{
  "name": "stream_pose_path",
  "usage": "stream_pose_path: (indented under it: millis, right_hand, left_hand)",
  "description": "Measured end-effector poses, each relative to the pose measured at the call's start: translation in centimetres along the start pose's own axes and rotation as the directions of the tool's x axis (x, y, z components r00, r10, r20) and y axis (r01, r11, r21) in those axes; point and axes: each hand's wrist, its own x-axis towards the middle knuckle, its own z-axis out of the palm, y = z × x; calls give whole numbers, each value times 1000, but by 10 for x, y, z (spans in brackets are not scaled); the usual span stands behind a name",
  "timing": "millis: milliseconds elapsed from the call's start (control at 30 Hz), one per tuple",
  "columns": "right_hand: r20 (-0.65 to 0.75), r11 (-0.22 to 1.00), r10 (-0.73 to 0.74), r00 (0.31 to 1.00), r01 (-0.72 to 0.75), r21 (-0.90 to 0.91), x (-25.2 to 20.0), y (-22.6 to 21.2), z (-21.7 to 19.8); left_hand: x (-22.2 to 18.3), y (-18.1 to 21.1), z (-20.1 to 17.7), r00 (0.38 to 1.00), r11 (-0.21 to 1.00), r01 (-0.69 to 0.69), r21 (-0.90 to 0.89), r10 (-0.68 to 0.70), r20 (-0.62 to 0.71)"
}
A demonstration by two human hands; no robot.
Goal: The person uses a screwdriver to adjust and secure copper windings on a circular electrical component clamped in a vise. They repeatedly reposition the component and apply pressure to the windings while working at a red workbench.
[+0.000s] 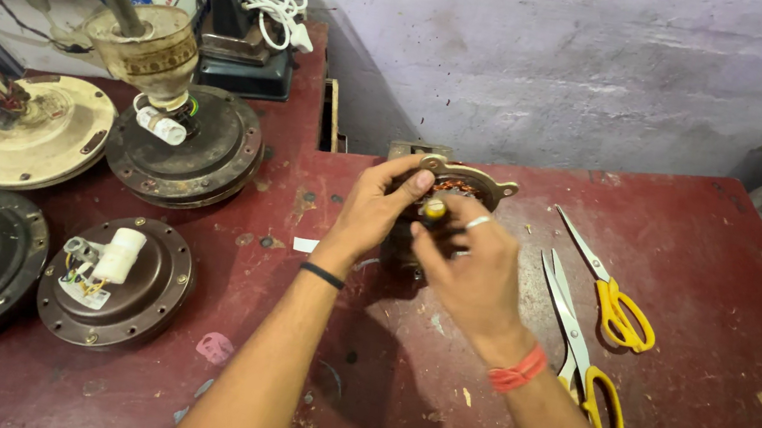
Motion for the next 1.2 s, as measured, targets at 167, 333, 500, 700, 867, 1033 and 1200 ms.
stream_pose_path:
  millis: [167, 333, 500, 700, 867, 1033, 1200]
  right_hand:
    - [-41, 1000, 11, 999, -10, 13, -5, 8, -4]
    - [-135, 996, 69, 988, -75, -41, -11, 17, -5]
    - [-265, 985, 165, 950, -145, 92, -23, 39, -12]
    - [-269, 970, 223, 937, -186, 158, -35, 56, -22]
    - [-260, 930, 303, 917, -226, 290, -36, 74, -24]
    - [-247, 870, 416, 875, -303, 390, -36, 87, -27]
    - [-210, 808, 514, 831, -388, 444, -39, 94, -35]
  left_hand:
    - [-2, -2, 7, 998, 1000, -21, 23, 22, -65]
    - [-5, -2, 4, 996, 1000, -11, 15, 12, -87]
    - [-4, -6, 4, 996, 999, -38, 31, 41, -83]
    - [-2, -8, 4, 994, 999, -14, 43, 18, -106]
    - [-2, -8, 4, 995, 1000, -12, 5, 12, -97]
    - [-2, -8, 4, 993, 997, -50, 56, 56, -105]
    - [-2, -8, 3, 997, 1000, -28, 0, 28, -76]
